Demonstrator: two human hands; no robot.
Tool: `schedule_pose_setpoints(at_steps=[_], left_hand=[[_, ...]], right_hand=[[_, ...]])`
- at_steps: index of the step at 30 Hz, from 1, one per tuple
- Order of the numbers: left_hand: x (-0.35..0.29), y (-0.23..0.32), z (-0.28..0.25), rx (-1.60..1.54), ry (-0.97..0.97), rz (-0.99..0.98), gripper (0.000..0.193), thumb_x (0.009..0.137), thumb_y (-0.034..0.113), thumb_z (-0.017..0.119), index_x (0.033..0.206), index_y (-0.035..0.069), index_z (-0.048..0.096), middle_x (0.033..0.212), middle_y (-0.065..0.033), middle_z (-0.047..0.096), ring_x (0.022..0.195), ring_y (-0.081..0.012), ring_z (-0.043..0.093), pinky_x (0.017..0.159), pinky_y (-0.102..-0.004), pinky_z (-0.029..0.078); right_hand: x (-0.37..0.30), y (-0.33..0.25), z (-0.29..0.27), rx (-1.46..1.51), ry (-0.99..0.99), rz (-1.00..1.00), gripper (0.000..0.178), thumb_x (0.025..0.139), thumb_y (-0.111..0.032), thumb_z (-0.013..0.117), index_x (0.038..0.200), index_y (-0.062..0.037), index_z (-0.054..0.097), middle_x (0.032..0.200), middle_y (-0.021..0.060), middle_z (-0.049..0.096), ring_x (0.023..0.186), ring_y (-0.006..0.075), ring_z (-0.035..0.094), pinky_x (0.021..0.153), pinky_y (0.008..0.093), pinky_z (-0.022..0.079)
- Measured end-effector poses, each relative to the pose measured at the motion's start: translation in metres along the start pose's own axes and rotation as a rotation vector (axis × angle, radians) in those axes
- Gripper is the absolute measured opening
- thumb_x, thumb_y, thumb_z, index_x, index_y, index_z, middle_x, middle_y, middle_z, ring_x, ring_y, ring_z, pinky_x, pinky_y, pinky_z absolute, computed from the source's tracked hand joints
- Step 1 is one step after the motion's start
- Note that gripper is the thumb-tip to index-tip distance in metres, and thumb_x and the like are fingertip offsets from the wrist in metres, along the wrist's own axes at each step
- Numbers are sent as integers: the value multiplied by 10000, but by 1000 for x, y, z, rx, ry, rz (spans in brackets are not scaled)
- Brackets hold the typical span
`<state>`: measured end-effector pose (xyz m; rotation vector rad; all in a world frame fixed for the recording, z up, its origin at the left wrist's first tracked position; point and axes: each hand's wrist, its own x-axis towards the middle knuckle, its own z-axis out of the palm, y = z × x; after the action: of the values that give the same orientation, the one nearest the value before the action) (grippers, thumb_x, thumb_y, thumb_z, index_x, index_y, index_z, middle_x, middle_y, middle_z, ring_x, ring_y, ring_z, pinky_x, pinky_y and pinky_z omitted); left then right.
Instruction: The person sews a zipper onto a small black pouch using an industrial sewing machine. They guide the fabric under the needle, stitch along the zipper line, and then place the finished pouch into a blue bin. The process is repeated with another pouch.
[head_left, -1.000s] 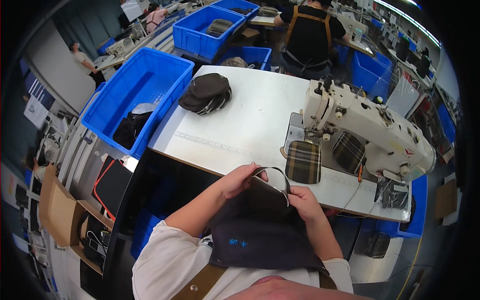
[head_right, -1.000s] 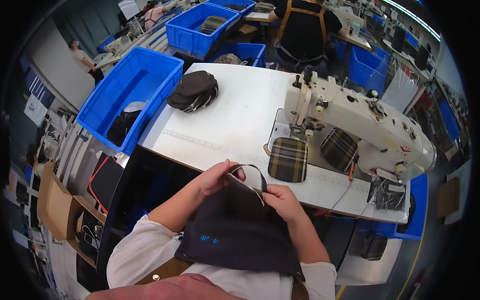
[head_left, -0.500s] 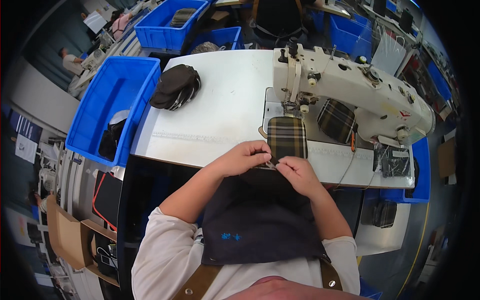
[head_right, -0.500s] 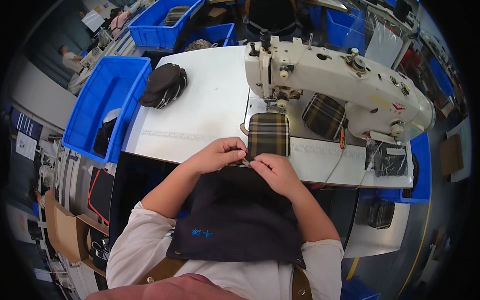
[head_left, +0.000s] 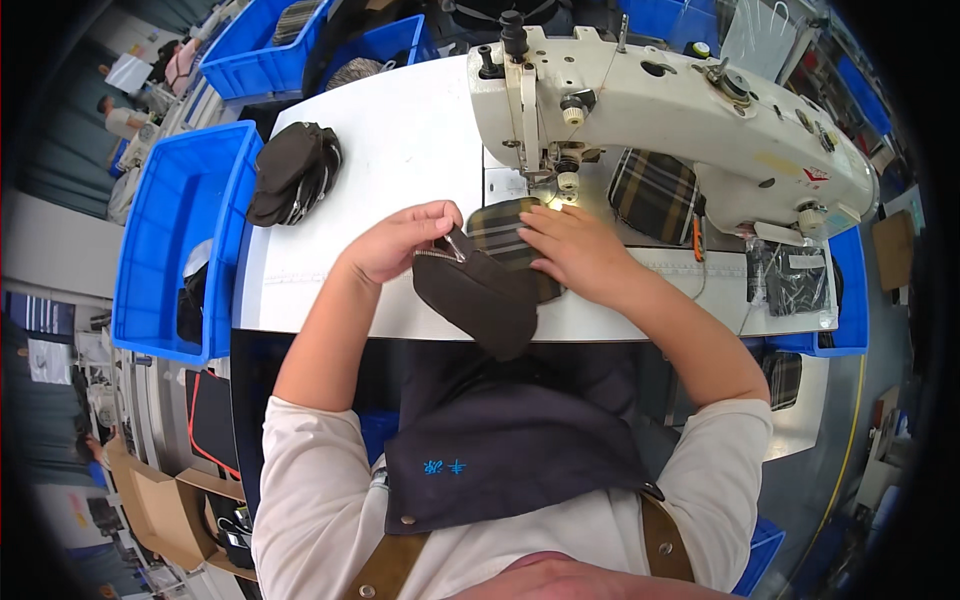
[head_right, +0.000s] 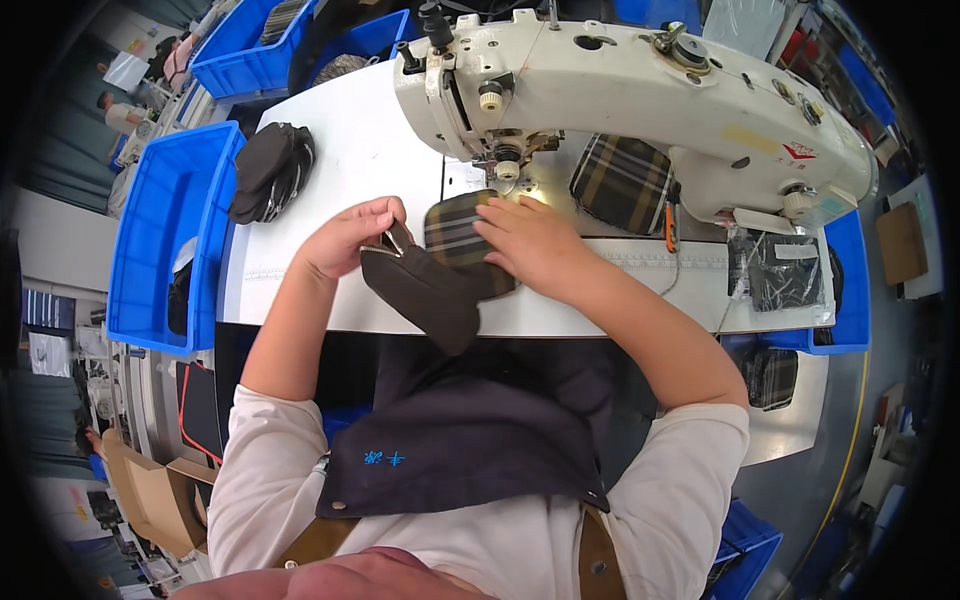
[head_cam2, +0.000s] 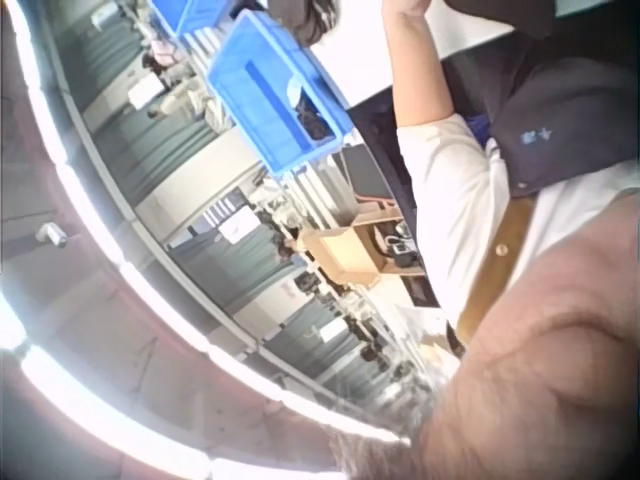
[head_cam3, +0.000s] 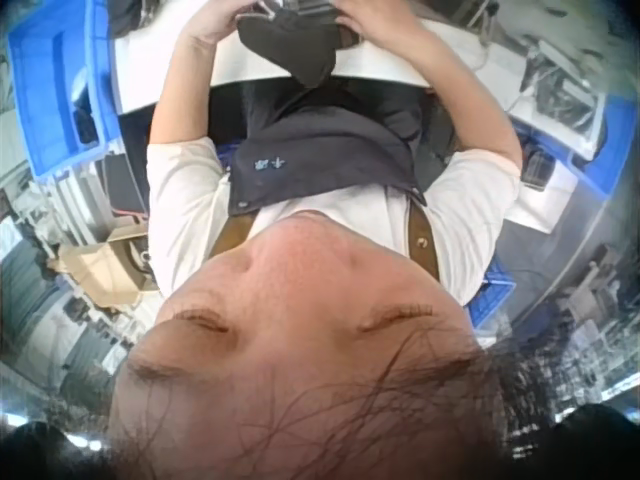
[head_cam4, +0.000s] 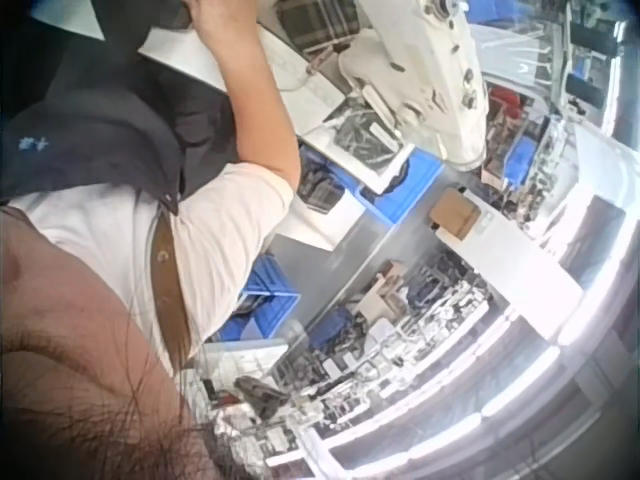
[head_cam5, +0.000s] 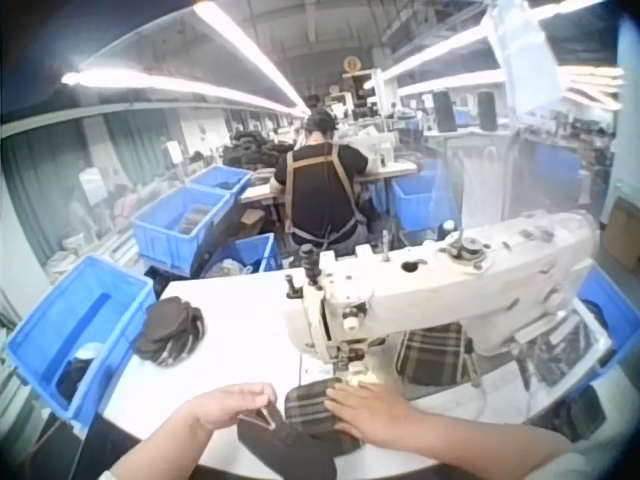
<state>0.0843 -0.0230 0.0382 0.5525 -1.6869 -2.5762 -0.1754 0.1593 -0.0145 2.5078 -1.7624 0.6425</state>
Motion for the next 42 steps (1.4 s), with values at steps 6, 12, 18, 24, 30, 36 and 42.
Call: schedule_pose_setpoints(at_steps=[6,12,18,24,30,36,42], left_hand=[[51,48,-12,610,63,-85,209,1061,278,641,1001,79,661,901,28,681,851,-61,615,845,-239,508],[96,18,-24,808,185,-14,222,1020,233,702,1087,32,770,891,-10,742,803,-104,635,787,-277,520],[103,-2,-23,841,261,84,251,1010,240,716,1140,33,773,907,-60,769,835,-146,680,820,-308,537],[98,-3,-16,991,304,145,261,990,279,726,1121,59,779,933,-117,779,849,-250,723,810,-353,553],[95,-1,0,1259,330,253,257,970,311,725,1052,74,781,908,-129,771,823,-334,714,766,-399,552],[94,4,4,1216,345,193,233,972,319,714,1033,107,785,839,-150,736,775,-350,689,730,-414,535],[92,8,7,1189,345,47,206,958,277,740,1001,76,758,821,-125,720,766,-304,669,729,-396,523]], right_hand=[[32,-15,31,-201,27,-79,488,946,-282,676,1338,9,671,1480,169,595,1371,310,541,1110,462,436],[34,-15,27,-151,78,-190,278,797,-205,682,996,-39,781,1131,135,716,1179,300,607,1002,418,479],[25,-3,8,-94,168,-236,99,718,-180,677,787,-110,672,852,36,608,818,193,590,680,327,452],[28,-5,6,-225,383,-363,117,756,-162,689,857,-104,673,1024,71,705,687,140,541,535,295,362],[6,-8,10,-223,225,-380,165,779,-166,697,937,-137,657,1147,63,694,700,133,547,542,287,361],[23,0,15,-265,338,-297,170,791,-181,697,951,-161,643,1119,44,678,720,136,555,557,280,362],[22,-7,18,-172,385,-320,140,793,-176,699,915,-140,640,1071,62,684,655,134,541,523,288,365]])
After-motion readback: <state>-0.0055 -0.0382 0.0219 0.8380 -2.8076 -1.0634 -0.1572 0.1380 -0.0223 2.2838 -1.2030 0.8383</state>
